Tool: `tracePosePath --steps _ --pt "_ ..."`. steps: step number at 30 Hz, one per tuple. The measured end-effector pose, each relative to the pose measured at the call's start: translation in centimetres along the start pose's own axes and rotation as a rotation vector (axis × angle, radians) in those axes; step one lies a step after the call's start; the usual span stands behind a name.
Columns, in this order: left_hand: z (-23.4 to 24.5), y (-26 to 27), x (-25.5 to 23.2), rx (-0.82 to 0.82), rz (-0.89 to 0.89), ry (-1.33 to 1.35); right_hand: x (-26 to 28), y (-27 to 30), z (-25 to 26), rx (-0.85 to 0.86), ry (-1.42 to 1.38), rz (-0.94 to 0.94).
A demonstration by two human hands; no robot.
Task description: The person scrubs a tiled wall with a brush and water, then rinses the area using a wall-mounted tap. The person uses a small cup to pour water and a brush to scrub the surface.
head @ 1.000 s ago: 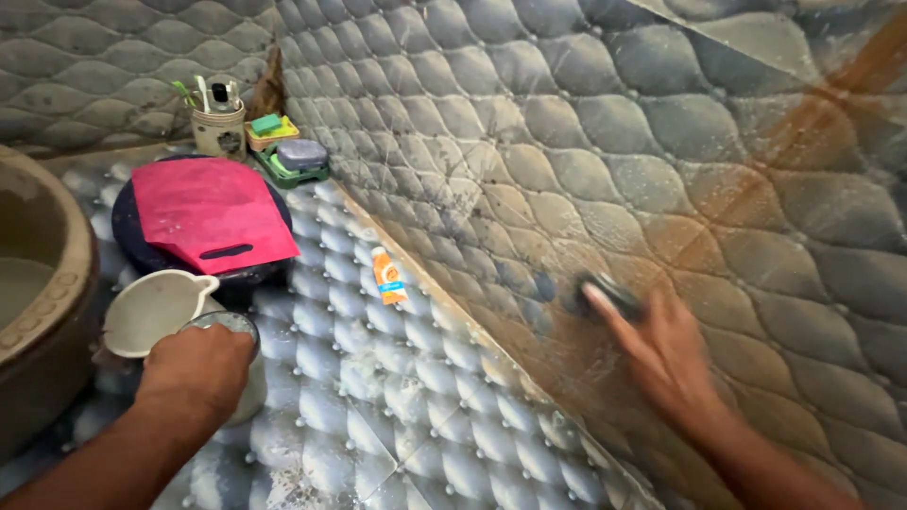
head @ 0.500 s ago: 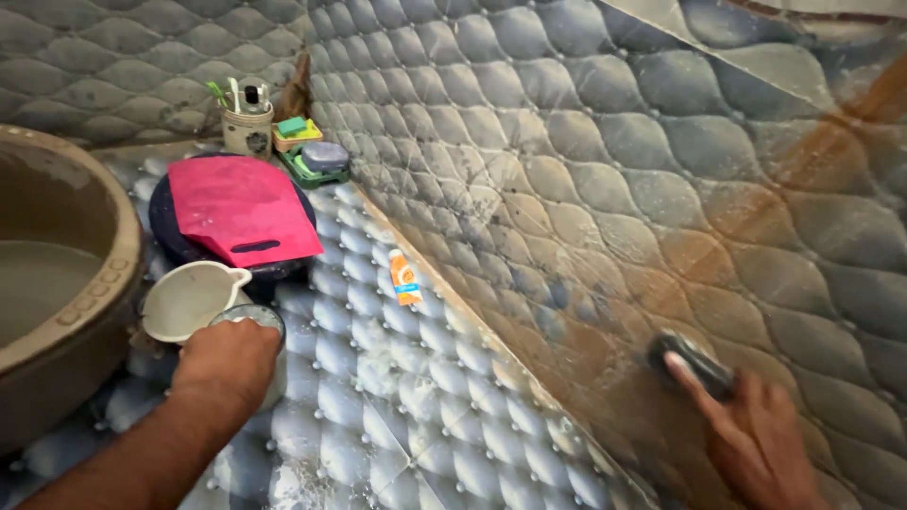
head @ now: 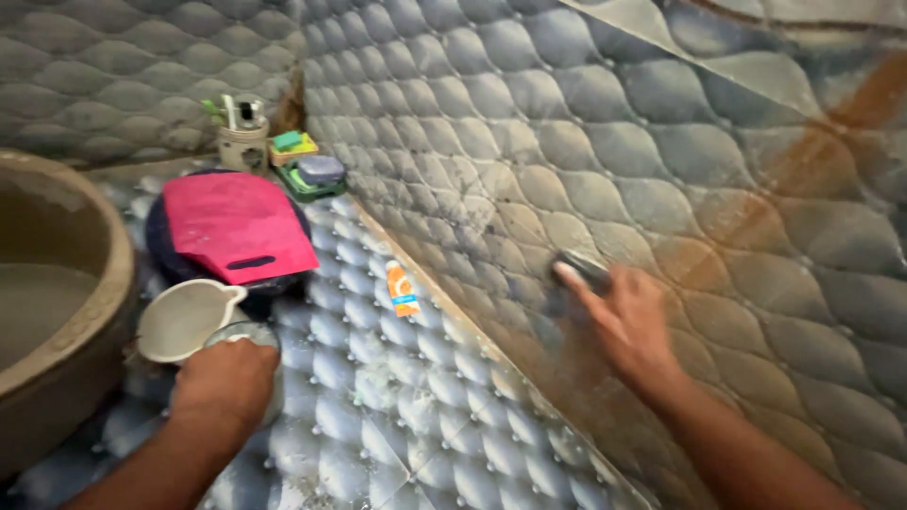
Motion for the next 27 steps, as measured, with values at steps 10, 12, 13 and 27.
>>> tracePosePath --steps 10,12,13,27 --pt "-1.4 -0.6 -0.1 -0.017 0.036 0.029 -10.6 17.7 5.6 0.104 0.333 -0.031" --pt "-1.6 -0.8 -0.1 -0.04 0.045 0.0 -9.9 13.9 4.2 0.437 0.383 -0.184" --pt "-1.7 -1.1 -0.2 -0.051 0.047 -0.013 -8.3 11.4 3.9 0.212 0.238 -0.099" --pt "-0.7 -0.1 -0.6 0.01 0.008 -0.013 -8.1 12.3 5.5 0.209 0.136 -0.164"
Point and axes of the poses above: each hand's wrist, its own y-axis away from the middle knuckle, its own z-axis out of the back of the hand, x = y × z, the point moved 2 cm from there along -y, towards the middle knuckle, and after that the axes turned 4 degrees about -z, right-handed, at the moved point
